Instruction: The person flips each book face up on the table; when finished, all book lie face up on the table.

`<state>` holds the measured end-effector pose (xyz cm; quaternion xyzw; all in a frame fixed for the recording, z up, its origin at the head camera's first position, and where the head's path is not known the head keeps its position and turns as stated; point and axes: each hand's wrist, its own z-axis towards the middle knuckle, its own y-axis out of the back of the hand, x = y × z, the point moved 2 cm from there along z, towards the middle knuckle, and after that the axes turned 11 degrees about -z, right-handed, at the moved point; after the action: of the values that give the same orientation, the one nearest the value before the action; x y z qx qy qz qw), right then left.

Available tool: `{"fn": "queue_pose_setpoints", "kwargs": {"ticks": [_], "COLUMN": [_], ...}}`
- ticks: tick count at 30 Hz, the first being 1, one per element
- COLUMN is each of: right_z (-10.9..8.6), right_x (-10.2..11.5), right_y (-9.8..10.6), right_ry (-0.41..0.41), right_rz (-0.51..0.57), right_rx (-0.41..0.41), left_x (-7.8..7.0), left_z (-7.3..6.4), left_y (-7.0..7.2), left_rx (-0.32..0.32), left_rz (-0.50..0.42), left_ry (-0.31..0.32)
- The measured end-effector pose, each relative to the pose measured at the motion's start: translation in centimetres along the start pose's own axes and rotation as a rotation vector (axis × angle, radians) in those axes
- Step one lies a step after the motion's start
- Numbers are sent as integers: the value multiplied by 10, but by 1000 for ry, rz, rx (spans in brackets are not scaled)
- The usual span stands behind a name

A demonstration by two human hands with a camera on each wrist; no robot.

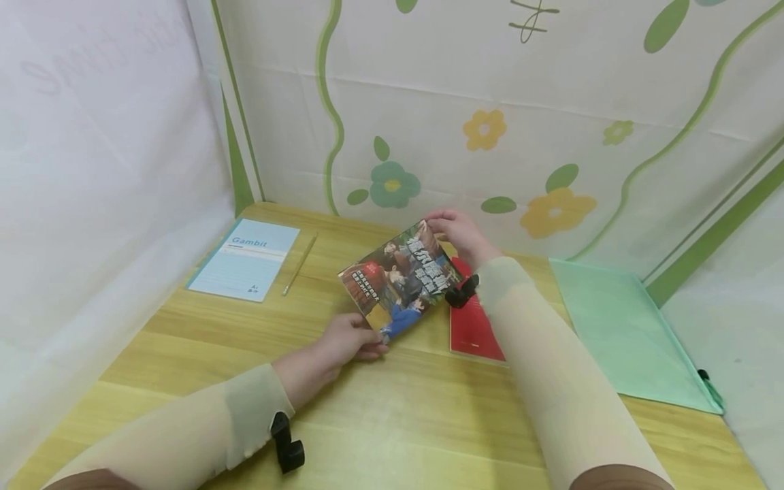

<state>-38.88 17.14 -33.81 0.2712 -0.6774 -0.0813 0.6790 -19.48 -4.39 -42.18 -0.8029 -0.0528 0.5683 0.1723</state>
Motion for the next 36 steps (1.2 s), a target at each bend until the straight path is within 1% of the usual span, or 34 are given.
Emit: {"fn": "queue_pose_setpoints", "kwargs": {"ticks": [5, 8, 11, 15, 19, 26, 32, 36], "right_z": [2, 3, 5, 9, 12, 16, 18, 17], "right_x": [3, 5, 6, 3, 1, 1, 3, 3], "right_y": [-6, -9, -13, -18, -21, -23, -27, -31], "right_ry": [12, 9, -4, -13, -19, -44, -45, -52], "right_rz": [-3, -8, 6, 36, 44, 10, 0, -37], "right_rx": [65, 81, 80, 73, 73, 106, 141, 160], "left_x": [0, 0, 2, 3, 5, 6, 9, 12], "left_z": [1, 2, 3, 3, 3, 1, 2, 2], "left_y": [-3, -6, -6, -7, -7, -12, -18, -20], "left_rx": [-14, -24, -31, -18, -8, -12, 12, 34], "left_rz": [-37, -53, -54, -50, -67, -101, -89, -83], "left_ry": [-3, -6, 1, 7, 20, 51, 54, 76]}}
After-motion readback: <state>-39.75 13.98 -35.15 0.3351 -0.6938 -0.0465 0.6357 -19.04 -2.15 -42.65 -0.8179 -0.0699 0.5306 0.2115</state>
